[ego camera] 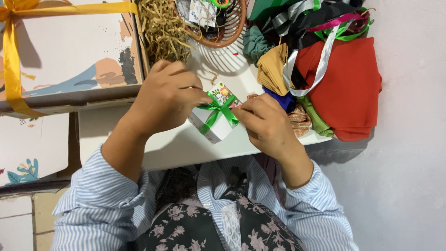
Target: Fold a small gift box closed, tie a green ribbon around it, and place it inside a larger decorated box
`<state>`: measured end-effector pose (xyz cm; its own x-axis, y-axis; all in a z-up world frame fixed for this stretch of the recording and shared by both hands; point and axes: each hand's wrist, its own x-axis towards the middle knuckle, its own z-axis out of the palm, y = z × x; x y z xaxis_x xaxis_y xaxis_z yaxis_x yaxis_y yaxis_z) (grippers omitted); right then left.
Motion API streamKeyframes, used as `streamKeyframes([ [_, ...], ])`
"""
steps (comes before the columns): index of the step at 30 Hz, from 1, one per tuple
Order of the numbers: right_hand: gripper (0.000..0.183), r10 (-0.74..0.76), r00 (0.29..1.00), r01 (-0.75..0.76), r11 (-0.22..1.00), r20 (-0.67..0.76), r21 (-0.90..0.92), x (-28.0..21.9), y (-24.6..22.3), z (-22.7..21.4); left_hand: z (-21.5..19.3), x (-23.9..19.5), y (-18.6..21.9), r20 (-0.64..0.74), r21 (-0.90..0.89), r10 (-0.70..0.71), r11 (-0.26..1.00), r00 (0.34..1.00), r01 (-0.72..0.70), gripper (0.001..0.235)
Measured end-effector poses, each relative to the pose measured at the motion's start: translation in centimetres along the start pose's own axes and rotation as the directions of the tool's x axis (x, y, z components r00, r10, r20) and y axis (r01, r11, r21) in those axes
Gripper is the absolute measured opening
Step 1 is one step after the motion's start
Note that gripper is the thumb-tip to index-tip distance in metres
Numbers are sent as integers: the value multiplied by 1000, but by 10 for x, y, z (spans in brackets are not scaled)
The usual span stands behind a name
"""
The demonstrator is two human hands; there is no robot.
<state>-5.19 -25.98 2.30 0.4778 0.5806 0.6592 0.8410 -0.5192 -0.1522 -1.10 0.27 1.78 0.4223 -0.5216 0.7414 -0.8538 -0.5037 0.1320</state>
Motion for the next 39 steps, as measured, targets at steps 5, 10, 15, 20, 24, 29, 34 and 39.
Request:
streamKeyframes([
  [5,49,288,955,-280,953,-65,116,-27,-15,0,-24,-3,10,285,-301,-367,843,885,446,27],
  [10,112,498,865,-493,818,64,296,-29,-45,10,-28,-19,23,340,-320,-414,793,844,518,29],
  [15,119,503,858,-501,772,106,392,-44,-31,26,-21,-35,30,155,-159,-390,897,908,413,17],
  [20,119,447,886,-453,776,124,438,-31,-29,19,-47,-22,57,192,-464,-453,740,871,487,13],
  [24,141,488,872,-465,809,31,358,-35,-38,36,-30,-55,49,86,-484,-659,628,747,610,13],
  [29,131,486,874,-428,785,-17,447,-36,-28,44,-20,-70,62,-61,-507,-732,609,679,610,7],
  [34,123,350,933,-302,648,79,699,-38,8,43,-10,-95,65,-150,-582,-782,564,605,585,9],
  [39,111,-36,937,-309,383,348,870,-15,36,32,-10,-69,79,-57,-651,-656,596,753,470,42],
])
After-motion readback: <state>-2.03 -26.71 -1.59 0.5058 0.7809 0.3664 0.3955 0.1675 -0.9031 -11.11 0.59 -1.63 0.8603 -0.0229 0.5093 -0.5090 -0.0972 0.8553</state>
